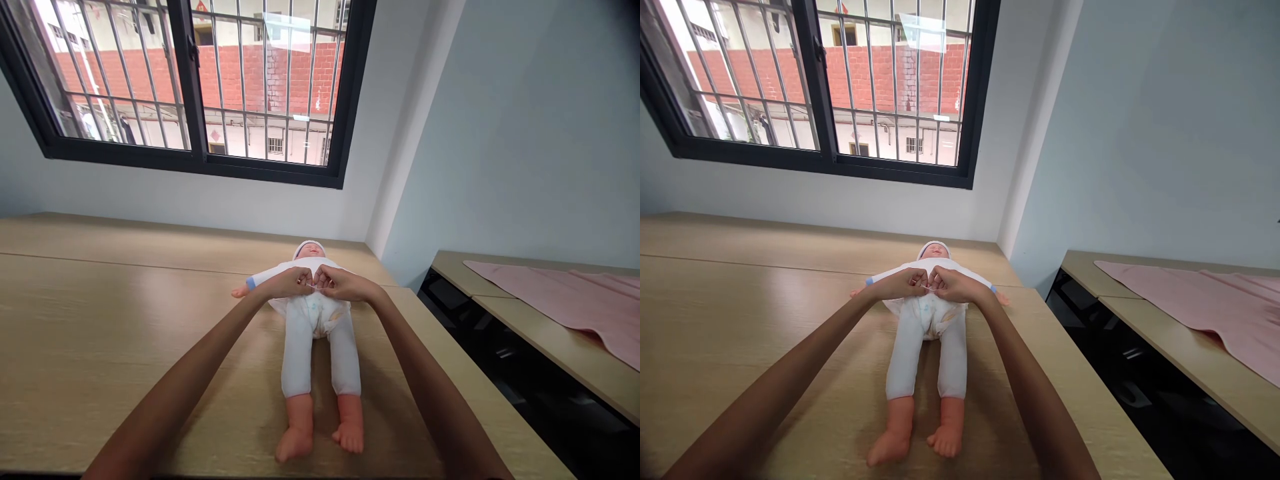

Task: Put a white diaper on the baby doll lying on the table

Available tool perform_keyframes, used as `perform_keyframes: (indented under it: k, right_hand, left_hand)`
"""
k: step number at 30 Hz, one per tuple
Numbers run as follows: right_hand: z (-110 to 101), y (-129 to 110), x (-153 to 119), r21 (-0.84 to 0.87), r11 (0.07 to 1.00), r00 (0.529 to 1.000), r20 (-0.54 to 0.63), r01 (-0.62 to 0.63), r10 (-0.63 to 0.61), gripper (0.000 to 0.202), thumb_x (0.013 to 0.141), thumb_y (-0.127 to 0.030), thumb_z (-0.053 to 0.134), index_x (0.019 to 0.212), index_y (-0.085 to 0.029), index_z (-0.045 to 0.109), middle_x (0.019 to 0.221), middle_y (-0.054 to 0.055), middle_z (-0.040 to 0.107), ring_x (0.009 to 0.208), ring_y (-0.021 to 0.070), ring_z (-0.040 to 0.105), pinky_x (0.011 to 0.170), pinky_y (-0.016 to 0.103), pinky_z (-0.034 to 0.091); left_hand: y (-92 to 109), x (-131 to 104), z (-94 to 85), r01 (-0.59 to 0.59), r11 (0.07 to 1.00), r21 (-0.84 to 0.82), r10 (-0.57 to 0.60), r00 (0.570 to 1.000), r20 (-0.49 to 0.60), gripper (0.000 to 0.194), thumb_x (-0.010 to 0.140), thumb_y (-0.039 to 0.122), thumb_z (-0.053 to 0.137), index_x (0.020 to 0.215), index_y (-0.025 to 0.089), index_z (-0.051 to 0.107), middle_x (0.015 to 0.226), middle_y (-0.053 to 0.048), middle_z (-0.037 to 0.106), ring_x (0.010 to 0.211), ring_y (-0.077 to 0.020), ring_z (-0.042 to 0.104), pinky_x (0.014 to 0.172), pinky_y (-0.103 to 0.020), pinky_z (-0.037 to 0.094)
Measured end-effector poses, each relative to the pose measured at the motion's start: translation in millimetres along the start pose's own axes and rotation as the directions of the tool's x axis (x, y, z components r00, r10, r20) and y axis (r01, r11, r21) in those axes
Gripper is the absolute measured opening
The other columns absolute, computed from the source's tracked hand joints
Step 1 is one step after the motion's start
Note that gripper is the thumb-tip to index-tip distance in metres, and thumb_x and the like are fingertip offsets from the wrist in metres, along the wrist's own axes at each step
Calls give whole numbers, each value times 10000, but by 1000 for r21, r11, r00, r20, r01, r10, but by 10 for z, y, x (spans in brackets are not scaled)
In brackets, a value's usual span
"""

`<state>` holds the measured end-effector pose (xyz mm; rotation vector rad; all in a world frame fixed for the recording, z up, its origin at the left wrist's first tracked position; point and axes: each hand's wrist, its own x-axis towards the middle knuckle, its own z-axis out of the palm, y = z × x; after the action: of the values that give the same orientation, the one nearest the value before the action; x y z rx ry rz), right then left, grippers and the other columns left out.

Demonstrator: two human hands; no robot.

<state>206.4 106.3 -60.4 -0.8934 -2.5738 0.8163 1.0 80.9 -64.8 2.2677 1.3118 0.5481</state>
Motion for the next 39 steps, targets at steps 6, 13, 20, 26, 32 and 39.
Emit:
perform_keyframes:
  k: [6,13,20,26,32,39]
  right_hand:
    - [14,-42,16,-1,1000,999,31,-7,7,228,697,-100,502,899,-204,502,919,-1,580,817,155,525,631,238,380]
    - [39,-65,25,-10,1000,999,37,-16,17,204,700,-116,510,885,-202,497,882,0,544,807,159,500,634,241,375]
    - [63,-29,46,-96,995,999,47,-20,24,214,702,-103,500,889,-206,481,859,-7,537,764,150,484,605,238,348]
    - [93,-4,54,-118,992,998,41,-39,44,244,693,-102,497,909,-214,487,869,-6,553,746,146,487,597,233,354]
    - [99,-9,49,-136,988,995,47,-77,84,246,694,-101,499,910,-217,479,840,-2,532,725,151,475,586,251,356]
    - [120,21,59,-119,992,997,44,-52,58,230,690,-68,473,859,-222,451,846,10,520,737,165,477,602,288,353]
  left_hand:
    - [-32,12,5,-10,1000,0,10,1000,27,264,766,440,555,760,192,464,750,18,458,673,-127,409,581,-243,299]
    - [-9,15,5,0,1000,30,-2,999,36,243,760,421,548,757,195,459,733,26,456,674,-128,412,586,-246,305]
    - [96,-10,5,-9,998,62,8,999,32,174,761,353,511,729,190,460,711,30,452,646,-120,393,598,-256,295]
    - [112,5,18,-36,997,74,33,999,43,133,746,312,507,756,180,526,710,24,484,656,-125,418,615,-256,321]
    - [173,-26,19,-72,995,73,69,997,42,136,764,304,489,779,185,555,749,18,540,673,-127,439,656,-256,363]
    - [186,-21,50,-65,996,65,64,998,18,92,736,243,498,773,191,563,768,18,571,712,-141,490,678,-259,380]
